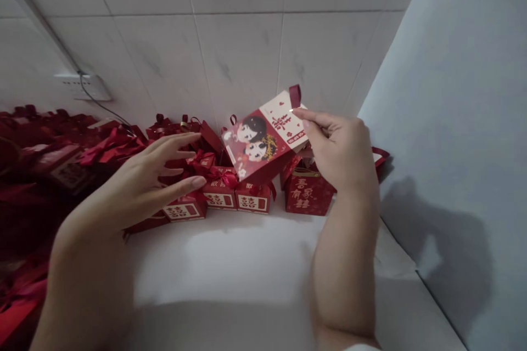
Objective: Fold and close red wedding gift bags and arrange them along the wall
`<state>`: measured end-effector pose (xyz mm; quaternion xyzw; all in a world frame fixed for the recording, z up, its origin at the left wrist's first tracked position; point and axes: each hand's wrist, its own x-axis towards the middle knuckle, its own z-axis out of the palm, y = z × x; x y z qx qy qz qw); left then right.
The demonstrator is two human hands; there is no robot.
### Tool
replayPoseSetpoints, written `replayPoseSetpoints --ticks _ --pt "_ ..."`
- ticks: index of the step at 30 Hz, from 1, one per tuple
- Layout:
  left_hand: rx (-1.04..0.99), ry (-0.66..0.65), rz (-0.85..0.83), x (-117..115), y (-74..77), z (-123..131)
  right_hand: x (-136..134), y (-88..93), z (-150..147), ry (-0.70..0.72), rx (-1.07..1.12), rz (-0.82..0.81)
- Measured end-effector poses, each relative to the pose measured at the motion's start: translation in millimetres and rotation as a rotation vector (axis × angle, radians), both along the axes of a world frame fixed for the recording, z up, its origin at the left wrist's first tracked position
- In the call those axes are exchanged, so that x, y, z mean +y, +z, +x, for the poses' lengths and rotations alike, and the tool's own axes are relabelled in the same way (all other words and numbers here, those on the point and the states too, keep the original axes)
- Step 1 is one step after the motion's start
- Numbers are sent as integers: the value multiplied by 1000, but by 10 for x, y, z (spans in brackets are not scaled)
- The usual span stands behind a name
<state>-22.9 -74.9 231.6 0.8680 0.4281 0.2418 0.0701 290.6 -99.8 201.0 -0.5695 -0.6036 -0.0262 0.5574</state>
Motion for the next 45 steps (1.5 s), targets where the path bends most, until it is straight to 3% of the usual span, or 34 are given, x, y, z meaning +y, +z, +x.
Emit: replayPoseSetpoints --ticks 4,8,13,19,23,27,30,33,37,41,45 --pt "134 -35 -23 23 -28 -24 99 29 -68 -325 -110 -18" --pt "143 -8 -6 43 -8 -65 558 -131 -184 -482 -112 -62" --pt "103 -60 -37 -15 43 -44 972 -440 -408 -370 -238 -344" --pt "134 -37 -21 -1 23 -111 1010 -570 -262 -304 -280 -489" --pt "153 -21 -10 44 -7 -136 1025 -554 -148 -337 -276 -479" --pt "162 -14 -6 58 -13 -136 1060 -537 -298 -391 -284 -429" --pt "156 -13 -12 40 4 -148 1056 -555 -449 -336 -331 -472" --pt "147 -7 -23 12 30 -172 975 -568 -522 -218 -397 -615" --pt "169 17 -42 -16 54 -207 775 -450 -615 -160 -462 -702" --pt "154 9 -62 -40 72 -221 734 -238 -967 -209 -445 -593" --pt "148 -15 -59 -90 101 -226 981 -198 -1435 -65 -398 -608"
